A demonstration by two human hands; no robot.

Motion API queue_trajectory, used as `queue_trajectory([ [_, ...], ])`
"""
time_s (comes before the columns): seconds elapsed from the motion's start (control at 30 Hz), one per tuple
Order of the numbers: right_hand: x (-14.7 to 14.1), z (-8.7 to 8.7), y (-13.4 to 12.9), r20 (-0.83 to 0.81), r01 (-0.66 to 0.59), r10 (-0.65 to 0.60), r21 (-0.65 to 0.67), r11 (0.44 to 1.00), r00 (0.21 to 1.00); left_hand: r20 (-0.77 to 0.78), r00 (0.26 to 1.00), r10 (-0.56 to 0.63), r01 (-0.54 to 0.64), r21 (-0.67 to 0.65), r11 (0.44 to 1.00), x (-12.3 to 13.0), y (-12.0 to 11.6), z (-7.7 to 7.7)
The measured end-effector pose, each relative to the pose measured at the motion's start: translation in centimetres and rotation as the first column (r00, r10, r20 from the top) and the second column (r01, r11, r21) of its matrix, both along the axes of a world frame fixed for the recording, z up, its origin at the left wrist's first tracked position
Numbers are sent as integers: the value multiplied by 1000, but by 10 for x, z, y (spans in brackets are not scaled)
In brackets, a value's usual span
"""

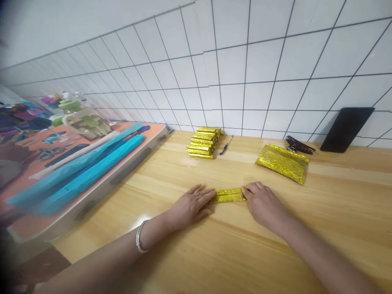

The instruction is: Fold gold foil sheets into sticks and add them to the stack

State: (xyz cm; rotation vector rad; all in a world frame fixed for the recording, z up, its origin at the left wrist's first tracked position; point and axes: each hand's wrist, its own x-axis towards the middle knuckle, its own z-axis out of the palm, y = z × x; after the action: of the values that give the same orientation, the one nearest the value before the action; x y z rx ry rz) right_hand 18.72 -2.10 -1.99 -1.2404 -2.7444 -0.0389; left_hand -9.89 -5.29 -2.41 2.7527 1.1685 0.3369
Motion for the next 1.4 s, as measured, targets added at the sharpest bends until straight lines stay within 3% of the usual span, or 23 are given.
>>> queue_trajectory([
  [0.13, 6, 5, 4, -95, -57, 54, -32, 998, 994, -6, 997, -71, 71, 54, 996, -4, 18, 6],
  [0.3, 6, -5, 7, -164, -30, 29, -3, 1000, 986, -5, 989, -147, 147, 84, 986, -4, 17, 5],
  [0.53, 10, -15, 10, -169, -53, 53, 9, 999, 984, 36, 998, -46, 42, 101, 994, -11, 8, -5],
  [0.87, 12, -20, 14, -151, -87, 96, 63, 994, 984, 135, 989, 52, -51, -14, 999, -15, 16, 3],
  [1.23, 14, -22, 14, -238, -106, 144, 166, 980, 961, 119, 991, -64, 54, 84, 995, -18, 18, -1],
  [1.4, 13, -20, 17, -308, -65, 94, 102, 993, 947, 167, 985, 34, -36, 14, 999, -16, 16, 0],
])
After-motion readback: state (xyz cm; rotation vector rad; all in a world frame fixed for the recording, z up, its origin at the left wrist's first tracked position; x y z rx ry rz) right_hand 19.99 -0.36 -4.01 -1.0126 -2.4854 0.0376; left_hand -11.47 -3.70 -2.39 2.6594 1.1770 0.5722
